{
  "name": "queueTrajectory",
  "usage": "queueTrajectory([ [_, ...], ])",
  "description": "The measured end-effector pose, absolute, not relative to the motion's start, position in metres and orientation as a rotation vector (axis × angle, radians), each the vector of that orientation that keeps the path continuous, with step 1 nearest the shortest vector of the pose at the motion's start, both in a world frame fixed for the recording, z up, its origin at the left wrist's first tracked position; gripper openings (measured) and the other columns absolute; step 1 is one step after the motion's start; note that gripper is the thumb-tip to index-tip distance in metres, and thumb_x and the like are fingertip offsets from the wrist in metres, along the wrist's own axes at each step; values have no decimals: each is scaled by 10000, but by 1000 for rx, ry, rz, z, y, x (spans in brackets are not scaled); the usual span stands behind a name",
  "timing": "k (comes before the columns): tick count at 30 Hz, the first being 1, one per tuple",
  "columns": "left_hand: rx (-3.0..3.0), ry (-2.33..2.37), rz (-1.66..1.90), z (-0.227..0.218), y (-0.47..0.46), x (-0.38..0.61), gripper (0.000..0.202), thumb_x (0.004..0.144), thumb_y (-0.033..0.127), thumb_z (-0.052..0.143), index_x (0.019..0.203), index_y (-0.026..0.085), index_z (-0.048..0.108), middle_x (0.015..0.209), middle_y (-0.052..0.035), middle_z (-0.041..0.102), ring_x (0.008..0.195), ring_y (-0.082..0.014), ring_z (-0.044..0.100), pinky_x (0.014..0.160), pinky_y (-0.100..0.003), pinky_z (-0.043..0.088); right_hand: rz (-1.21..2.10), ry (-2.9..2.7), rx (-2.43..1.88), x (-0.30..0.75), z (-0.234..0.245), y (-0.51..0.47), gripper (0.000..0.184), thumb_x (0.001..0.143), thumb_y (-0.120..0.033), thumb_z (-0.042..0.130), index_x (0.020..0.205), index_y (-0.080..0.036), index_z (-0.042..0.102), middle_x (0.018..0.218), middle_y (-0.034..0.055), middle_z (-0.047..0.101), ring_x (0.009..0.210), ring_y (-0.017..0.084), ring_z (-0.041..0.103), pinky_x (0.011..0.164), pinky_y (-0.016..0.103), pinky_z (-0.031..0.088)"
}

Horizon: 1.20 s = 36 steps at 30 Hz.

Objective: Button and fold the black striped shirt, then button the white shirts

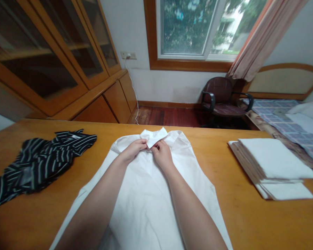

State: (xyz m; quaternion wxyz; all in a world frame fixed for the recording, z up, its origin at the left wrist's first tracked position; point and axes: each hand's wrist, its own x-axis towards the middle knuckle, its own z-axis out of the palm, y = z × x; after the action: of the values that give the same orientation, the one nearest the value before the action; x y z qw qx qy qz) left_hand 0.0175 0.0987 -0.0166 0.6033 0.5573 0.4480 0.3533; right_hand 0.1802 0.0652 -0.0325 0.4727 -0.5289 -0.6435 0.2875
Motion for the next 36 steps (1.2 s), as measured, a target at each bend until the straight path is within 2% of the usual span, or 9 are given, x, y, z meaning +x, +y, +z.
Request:
queueTrajectory([
  [7,1306,1010,867,-16,98,18,150,665,271,668,743,143,684,774,-53,711,747,-183,636,747,-290,477,694,-1532,-1355,180,-34,67,110,793,-247,603,728,-185,666,798,40,663,722,192,576,685,297,455],
  [12,1416,1055,878,-16,97,15,228,708,338,725,829,145,726,878,-71,737,855,-215,657,830,-324,491,766,-1457,-1342,181,-31,67,164,813,-289,635,908,-192,727,977,86,745,866,253,663,777,356,510],
  [17,1527,1028,923,-14,93,11,258,742,363,747,894,155,756,959,-82,726,944,-222,651,910,-335,478,785,-1382,-1331,182,-29,65,211,786,-282,684,973,-199,736,1075,103,753,974,298,694,854,408,522],
  [23,1528,1066,1039,-21,92,16,237,680,260,766,886,164,698,917,-49,702,896,-199,644,857,-314,494,832,-1364,-1303,183,-31,67,223,772,-326,703,935,-177,734,1010,100,764,930,288,698,818,383,526],
  [36,1797,1206,1148,-28,94,17,84,771,207,664,851,189,648,858,-18,669,829,-172,635,795,-297,515,757,-1460,-1273,181,-31,64,193,816,-279,641,945,-197,758,993,78,744,899,249,666,805,342,501],
])
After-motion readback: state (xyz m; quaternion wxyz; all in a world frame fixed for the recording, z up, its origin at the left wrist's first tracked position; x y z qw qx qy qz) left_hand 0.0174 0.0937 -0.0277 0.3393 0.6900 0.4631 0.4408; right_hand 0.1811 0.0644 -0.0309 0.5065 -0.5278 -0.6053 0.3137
